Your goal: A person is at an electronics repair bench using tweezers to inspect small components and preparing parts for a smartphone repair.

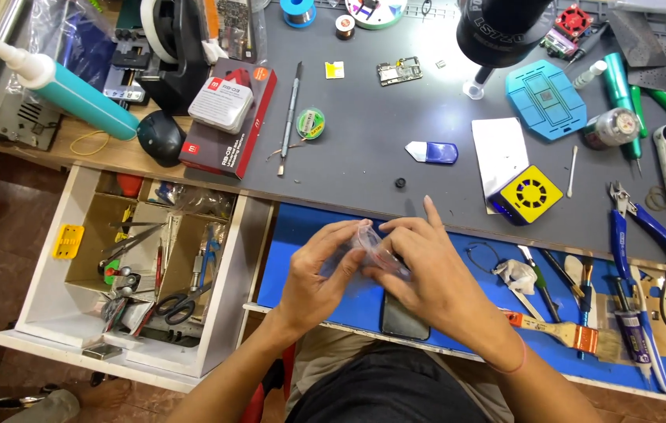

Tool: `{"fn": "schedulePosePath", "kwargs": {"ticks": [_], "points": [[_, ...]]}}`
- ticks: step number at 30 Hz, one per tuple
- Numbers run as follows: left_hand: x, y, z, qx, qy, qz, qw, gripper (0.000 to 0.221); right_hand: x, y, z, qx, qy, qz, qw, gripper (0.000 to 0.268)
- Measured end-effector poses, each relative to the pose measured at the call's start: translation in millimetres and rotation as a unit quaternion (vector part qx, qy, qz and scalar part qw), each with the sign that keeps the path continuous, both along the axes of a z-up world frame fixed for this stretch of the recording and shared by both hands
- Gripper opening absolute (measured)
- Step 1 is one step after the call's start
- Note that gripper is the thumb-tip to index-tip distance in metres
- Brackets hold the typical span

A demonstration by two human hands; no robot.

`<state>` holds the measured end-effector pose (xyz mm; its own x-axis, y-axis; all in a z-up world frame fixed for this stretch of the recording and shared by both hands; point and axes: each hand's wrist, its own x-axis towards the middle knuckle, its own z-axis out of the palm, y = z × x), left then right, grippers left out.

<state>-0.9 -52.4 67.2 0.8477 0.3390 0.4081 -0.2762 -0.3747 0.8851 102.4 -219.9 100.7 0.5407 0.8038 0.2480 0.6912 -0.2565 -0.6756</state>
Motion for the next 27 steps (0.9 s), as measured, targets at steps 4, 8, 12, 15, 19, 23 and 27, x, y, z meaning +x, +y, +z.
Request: {"fn": "schedulePosePath", "kwargs": {"ticks": [4,8,12,15,19,23,27], "points": [[1.5,3.1,-11.6,-0.027,-0.007,-0.014,0.999,0.037,2.2,-4.0,9.8,0.016,-0.015,-0.011,1.000,0.017],[-1.5,2.7,-9.2,-0.060,0.010,-0.040,0.997,0.037,1.9,-5.1,19.8,0.018,0.031,-0.001,0.999,0.010],[-5.0,0.4,-5.8,-0.066,0.065,-0.085,0.992,0.044,3.6,-7.0,8.9,-0.085,0.080,0.093,0.989,0.019],[-3.9,1.5,-6.7,-0.086,0.072,-0.090,0.990,0.040,2.4,-2.2,4.0,-0.108,0.053,0.132,0.984,0.020],[-3.3,2.2,-14.9,-0.121,0.073,-0.091,0.986,0.036,-3.2,-1.0,10.0,-0.103,0.073,0.139,0.982,0.037],[-2.5,9.0,-22.0,-0.092,0.105,-0.018,0.990,0.016,3.2,-20.4,4.7,-0.049,0.074,0.090,0.992,0.039],[3.1,27.7,-29.0,-0.109,0.159,0.117,0.974,0.016,10.7,-55.9,22.3,-0.045,0.102,-0.170,0.979,0.023]]}}
